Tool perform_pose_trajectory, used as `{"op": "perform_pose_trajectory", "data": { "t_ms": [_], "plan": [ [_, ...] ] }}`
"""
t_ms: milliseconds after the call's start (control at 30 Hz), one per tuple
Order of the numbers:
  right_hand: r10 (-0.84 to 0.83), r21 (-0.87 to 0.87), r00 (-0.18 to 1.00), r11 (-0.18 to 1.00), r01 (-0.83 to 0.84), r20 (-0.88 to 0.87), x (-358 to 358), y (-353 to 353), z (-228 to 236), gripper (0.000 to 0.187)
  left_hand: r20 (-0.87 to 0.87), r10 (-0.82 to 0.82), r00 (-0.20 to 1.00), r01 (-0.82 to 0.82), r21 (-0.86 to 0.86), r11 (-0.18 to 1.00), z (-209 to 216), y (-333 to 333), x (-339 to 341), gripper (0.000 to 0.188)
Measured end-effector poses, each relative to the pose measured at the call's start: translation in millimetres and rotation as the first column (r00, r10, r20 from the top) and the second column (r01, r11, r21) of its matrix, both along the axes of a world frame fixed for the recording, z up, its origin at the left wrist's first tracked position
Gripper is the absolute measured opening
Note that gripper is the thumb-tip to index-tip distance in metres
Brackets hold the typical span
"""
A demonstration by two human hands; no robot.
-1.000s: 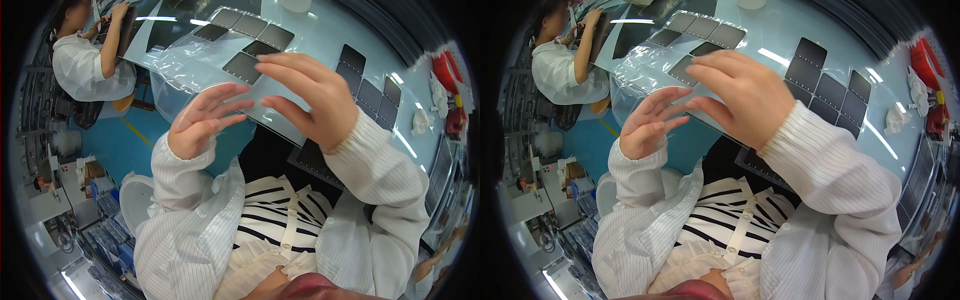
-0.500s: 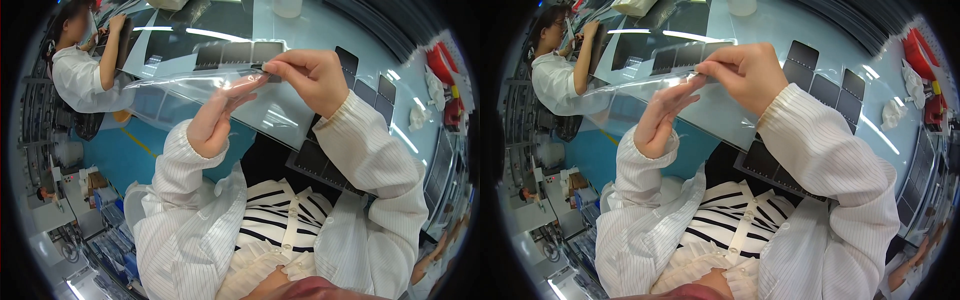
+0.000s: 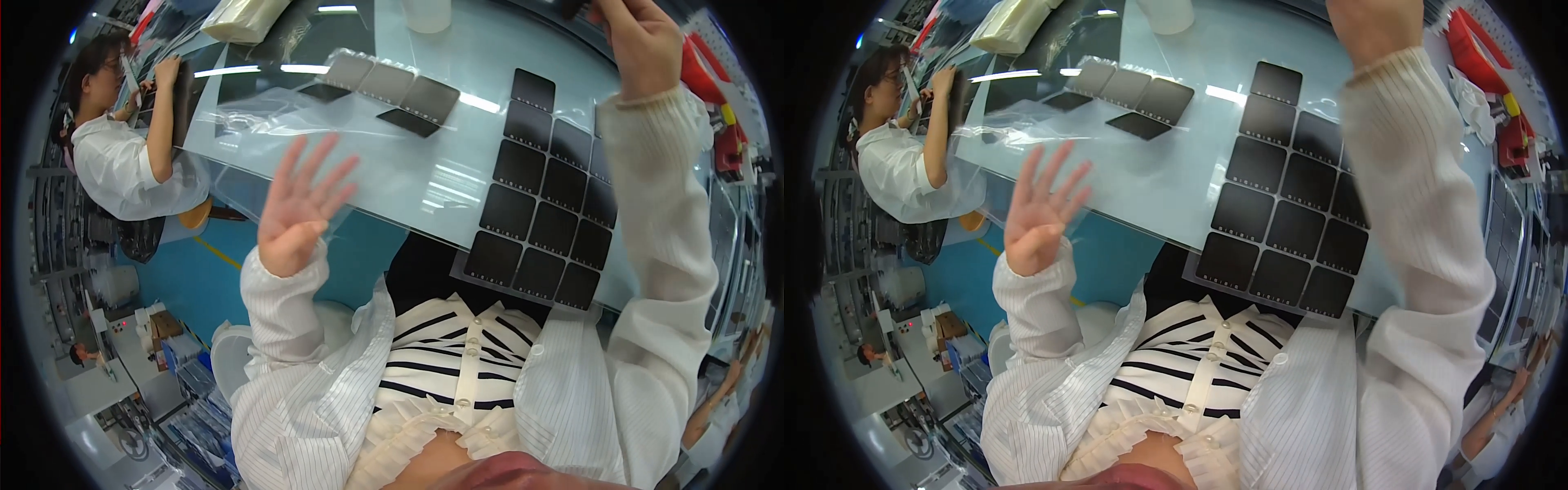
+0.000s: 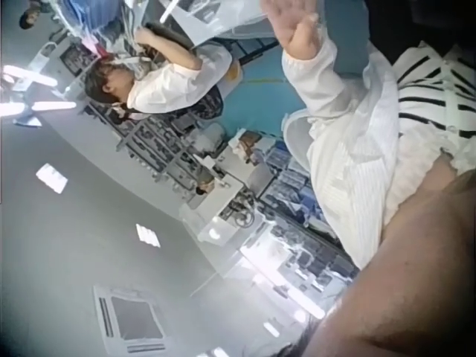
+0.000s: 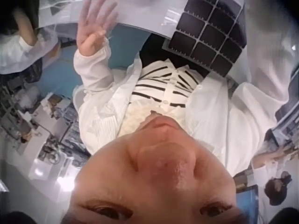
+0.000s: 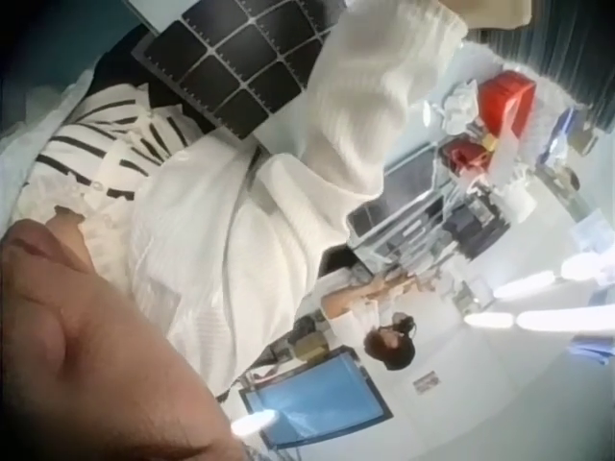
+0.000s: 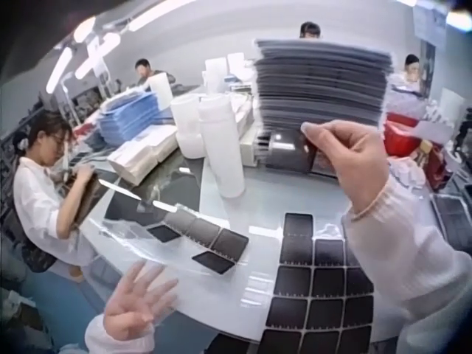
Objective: Cleaning and inspecting small solar panels or film strips using a cloth and liquid cleaning solution at a factory workstation.
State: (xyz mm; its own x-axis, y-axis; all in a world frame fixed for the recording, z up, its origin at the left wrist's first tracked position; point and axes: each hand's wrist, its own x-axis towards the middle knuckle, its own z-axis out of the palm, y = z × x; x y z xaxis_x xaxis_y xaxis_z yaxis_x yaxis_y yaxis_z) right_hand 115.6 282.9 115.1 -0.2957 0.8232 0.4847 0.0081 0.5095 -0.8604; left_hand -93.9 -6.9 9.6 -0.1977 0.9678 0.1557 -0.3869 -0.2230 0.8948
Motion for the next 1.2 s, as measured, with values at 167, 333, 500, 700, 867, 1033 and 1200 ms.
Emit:
{"op": "perform_pose_trajectory", "data": {
  "t_ms": [167,333,500,700,867,1033,1200],
  "plan": [
    [0.116,0.078,0.959,0.987,-0.140,0.257,53,-11,-28,0.018,0.165,0.083,0.983,-0.103,0.117,0.988,3,14,-20,0.096],
    [-0.097,0.391,0.865,0.912,-0.120,0.492,78,-21,-67,0.016,0.459,-0.013,0.888,-0.076,0.175,0.982,3,37,-52,0.072],
    [-0.274,0.560,0.769,0.818,-0.130,0.578,91,-21,-105,0.018,0.631,-0.076,0.772,-0.166,0.315,0.935,22,74,-76,0.076],
    [-0.401,0.643,0.674,0.752,-0.145,0.621,97,-29,-105,0.015,0.110,0.420,0.901,-0.434,0.279,0.857,-9,53,-86,0.073],
    [-0.443,0.687,0.653,0.708,-0.165,0.614,94,-22,-106,0.016,-0.232,0.667,0.708,-0.688,-0.009,0.726,-12,27,-72,0.079],
    [-0.449,0.683,0.645,0.713,-0.158,0.618,93,-21,-106,0.016,-0.582,0.752,0.309,-0.883,0.117,0.454,-16,13,-68,0.093],
    [-0.455,0.680,0.628,0.714,-0.167,0.632,91,-20,-106,0.015,-0.720,0.691,-0.061,-0.875,0.372,0.310,4,1,-57,0.089]
  ]
}}
